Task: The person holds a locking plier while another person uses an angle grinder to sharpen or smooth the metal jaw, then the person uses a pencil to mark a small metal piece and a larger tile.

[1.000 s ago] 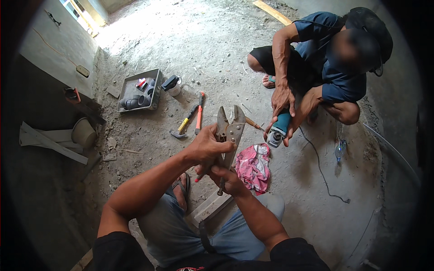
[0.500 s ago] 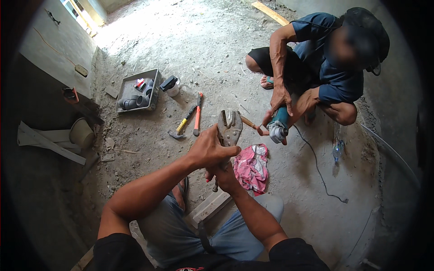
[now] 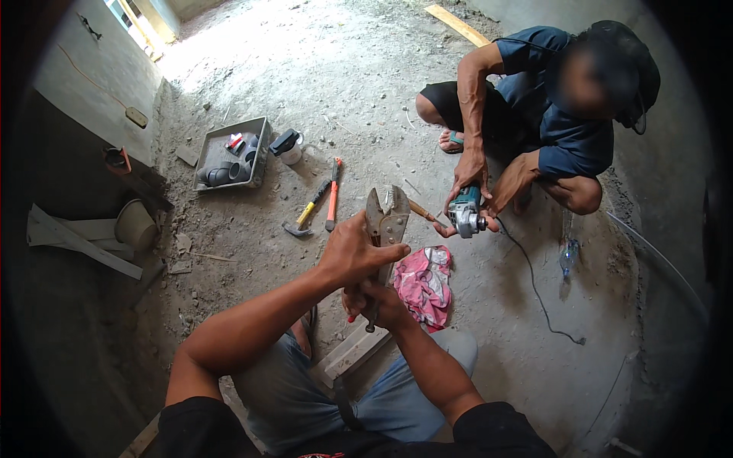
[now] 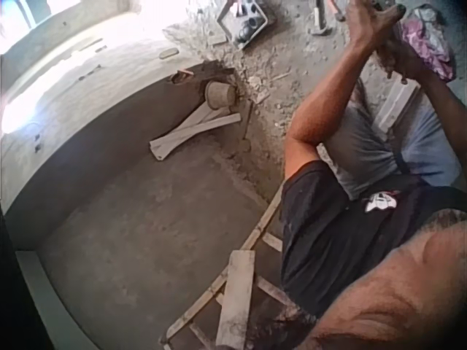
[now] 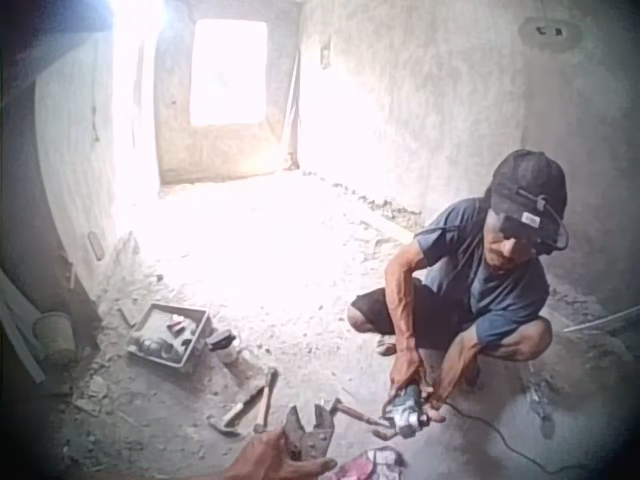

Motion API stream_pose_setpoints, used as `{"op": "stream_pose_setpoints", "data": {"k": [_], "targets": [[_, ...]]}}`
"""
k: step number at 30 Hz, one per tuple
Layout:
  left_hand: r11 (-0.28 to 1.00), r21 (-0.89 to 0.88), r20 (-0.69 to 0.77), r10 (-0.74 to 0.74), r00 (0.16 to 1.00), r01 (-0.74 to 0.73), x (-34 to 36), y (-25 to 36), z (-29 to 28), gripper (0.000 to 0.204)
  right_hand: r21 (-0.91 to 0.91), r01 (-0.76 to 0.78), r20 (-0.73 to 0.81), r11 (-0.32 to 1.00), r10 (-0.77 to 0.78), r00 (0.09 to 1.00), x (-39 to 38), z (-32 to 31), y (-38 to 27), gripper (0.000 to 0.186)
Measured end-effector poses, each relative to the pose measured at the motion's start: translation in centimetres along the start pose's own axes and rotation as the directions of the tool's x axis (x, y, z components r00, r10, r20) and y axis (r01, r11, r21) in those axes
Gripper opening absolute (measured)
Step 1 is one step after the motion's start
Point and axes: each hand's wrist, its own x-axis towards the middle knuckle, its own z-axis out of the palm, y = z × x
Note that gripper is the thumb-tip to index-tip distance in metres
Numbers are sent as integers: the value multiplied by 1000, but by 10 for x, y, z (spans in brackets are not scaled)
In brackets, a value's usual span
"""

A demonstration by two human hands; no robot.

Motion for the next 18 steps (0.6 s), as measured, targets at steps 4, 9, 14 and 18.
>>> {"op": "stream_pose_setpoints", "data": {"k": [4, 9, 14, 18], "targets": [[948, -306, 181, -28, 983, 84, 5, -7, -2, 52, 56, 9, 98, 998, -15, 995, 0, -4, -4, 39], [736, -615, 428, 11, 904, 282, 10, -22, 6, 39, 215, 54, 113, 975, -80, 990, -1, -2, -2, 39], [614, -682, 488, -23, 873, 397, 3, -17, 13, 36, 148, 18, 134, 989, -38, 990, -1, 1, -7, 39], [677, -592, 449, -174, 877, 437, 4, -14, 14, 35, 87, 18, 97, 996, -26, 995, -1, 0, -9, 39]]}}
